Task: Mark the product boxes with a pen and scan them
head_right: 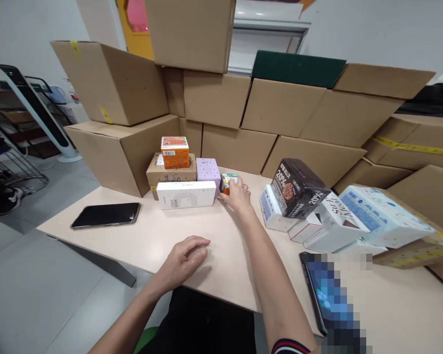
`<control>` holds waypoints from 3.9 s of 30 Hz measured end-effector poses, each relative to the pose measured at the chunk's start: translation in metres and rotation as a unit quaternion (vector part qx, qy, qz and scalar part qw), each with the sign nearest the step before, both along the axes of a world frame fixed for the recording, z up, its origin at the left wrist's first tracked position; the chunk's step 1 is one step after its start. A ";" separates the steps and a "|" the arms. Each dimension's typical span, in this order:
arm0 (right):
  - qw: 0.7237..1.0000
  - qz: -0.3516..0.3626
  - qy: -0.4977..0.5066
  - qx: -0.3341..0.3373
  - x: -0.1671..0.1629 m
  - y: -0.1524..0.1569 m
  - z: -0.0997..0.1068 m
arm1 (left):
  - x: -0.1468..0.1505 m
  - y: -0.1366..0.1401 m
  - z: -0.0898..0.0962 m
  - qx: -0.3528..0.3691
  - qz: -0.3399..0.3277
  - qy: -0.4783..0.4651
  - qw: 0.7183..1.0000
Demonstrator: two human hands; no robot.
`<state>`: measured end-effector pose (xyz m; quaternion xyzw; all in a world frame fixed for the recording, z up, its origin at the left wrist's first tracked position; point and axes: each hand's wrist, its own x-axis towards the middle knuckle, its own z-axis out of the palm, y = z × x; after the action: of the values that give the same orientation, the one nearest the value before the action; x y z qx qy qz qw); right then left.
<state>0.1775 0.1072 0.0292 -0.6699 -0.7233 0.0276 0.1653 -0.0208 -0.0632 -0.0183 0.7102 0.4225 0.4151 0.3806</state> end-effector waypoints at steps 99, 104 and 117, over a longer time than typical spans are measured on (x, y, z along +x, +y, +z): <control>0.921 -0.026 0.261 0.288 -0.039 -0.196 -0.061 | 0.010 0.002 -0.005 0.002 0.034 0.029 0.999; 0.888 -0.080 0.372 0.260 -0.034 -0.194 -0.062 | 0.009 0.001 -0.006 0.013 0.010 0.057 0.998; 0.852 -0.070 0.505 0.118 -0.026 -0.194 -0.055 | 0.008 -0.003 -0.005 0.008 0.033 -0.013 0.999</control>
<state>0.1517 -0.0868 -0.0255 -0.5884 -0.4895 0.2648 0.5866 -0.0131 -0.0658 -0.0234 0.6933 0.4375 0.4402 0.3663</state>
